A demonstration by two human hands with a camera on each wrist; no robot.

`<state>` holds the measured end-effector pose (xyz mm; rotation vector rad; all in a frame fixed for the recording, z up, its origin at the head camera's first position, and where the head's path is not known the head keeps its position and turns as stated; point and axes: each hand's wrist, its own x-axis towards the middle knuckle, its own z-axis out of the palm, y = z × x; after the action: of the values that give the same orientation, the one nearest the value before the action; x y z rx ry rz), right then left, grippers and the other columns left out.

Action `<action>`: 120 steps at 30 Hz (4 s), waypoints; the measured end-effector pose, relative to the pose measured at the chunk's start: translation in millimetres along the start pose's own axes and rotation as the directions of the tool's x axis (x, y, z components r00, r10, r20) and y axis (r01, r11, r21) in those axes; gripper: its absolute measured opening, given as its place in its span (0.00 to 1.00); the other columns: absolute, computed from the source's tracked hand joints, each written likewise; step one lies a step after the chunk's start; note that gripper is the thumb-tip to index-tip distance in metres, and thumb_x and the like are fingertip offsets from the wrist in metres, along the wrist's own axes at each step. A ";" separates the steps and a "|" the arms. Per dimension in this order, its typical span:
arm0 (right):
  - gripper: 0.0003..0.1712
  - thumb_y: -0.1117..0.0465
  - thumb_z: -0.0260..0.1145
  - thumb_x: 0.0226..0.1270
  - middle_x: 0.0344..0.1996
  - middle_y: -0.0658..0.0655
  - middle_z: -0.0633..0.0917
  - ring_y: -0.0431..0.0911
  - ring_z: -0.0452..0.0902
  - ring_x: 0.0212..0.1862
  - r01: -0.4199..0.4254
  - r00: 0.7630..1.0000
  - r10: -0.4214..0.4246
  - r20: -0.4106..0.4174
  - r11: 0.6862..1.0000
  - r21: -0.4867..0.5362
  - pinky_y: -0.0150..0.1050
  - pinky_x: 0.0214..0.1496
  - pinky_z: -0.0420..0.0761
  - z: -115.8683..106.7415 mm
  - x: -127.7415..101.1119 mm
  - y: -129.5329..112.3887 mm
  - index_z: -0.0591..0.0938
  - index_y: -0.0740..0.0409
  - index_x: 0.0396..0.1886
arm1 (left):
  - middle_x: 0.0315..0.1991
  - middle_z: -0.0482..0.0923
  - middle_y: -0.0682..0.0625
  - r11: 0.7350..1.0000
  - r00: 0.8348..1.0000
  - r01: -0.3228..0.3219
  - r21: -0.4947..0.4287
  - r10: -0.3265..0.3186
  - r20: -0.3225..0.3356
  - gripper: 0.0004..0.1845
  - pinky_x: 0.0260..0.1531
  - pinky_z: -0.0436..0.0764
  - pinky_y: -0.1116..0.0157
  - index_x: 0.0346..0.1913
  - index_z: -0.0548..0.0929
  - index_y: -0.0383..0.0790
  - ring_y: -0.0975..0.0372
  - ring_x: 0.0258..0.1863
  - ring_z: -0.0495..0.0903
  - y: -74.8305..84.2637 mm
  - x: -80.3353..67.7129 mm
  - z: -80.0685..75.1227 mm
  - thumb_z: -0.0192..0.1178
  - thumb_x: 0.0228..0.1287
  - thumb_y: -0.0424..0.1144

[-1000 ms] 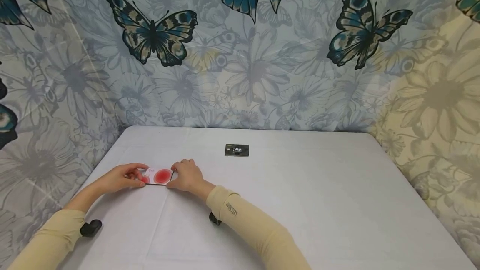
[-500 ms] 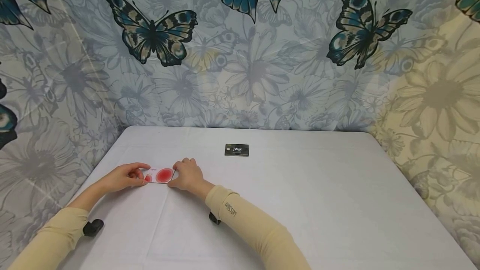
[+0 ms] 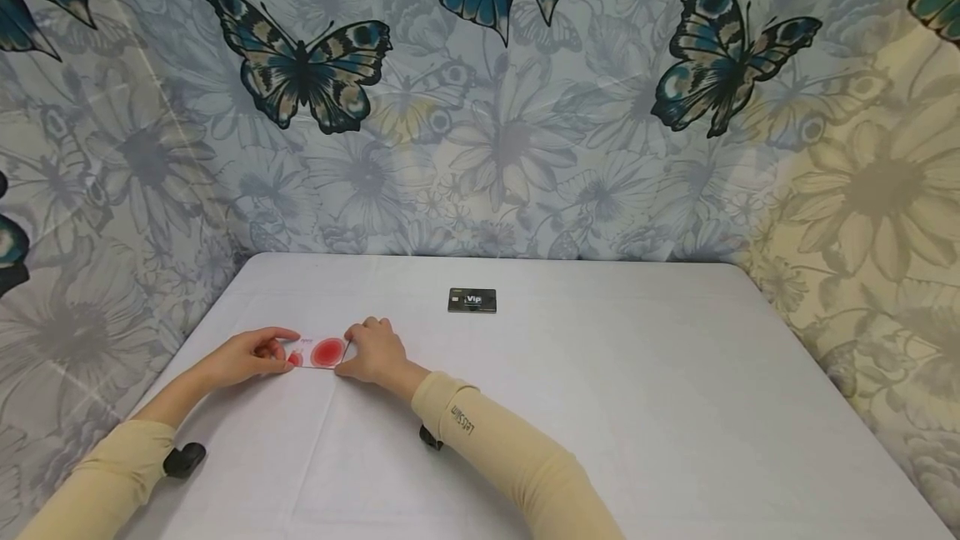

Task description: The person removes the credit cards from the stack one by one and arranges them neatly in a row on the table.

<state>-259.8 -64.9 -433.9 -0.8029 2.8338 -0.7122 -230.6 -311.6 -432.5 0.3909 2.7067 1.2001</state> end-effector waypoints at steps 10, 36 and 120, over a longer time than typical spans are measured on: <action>0.27 0.50 0.74 0.57 0.47 0.54 0.79 0.46 0.70 0.51 0.007 1.000 -0.007 0.001 1.000 -0.006 0.33 0.50 0.74 -8.9 -7.9 8.6 0.81 0.56 0.54 | 0.29 0.74 0.49 1.000 1.000 -0.001 -0.005 0.001 0.009 0.26 0.26 0.68 0.69 0.58 0.73 0.24 0.64 0.24 0.67 9.5 6.0 5.6 0.68 0.59 0.33; 0.28 0.50 0.73 0.57 0.47 0.51 0.81 0.45 0.69 0.50 0.063 0.998 -0.063 -0.012 0.996 0.067 0.37 0.54 0.71 -32.4 -55.1 58.4 0.80 0.55 0.56 | 0.35 0.77 0.50 0.971 0.975 -0.219 0.100 0.222 -0.021 0.26 0.27 0.73 0.69 0.60 0.76 0.31 0.67 0.26 0.71 77.6 14.1 70.1 0.69 0.60 0.37; 0.19 0.59 0.74 0.58 0.43 0.55 0.83 0.47 0.74 0.40 0.007 0.991 0.035 -0.126 0.948 0.319 0.36 0.39 0.74 -89.9 -124.4 172.6 0.82 0.58 0.49 | 0.44 0.81 0.46 0.963 0.962 -0.269 -0.024 0.270 0.041 0.18 0.38 0.78 0.68 0.48 0.80 0.35 0.58 0.40 0.78 139.5 77.7 151.1 0.71 0.57 0.37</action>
<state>-254.8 166.0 -437.7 -0.7037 2.7200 -1.2231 -243.5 -92.2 -432.3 0.7963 2.6656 1.2621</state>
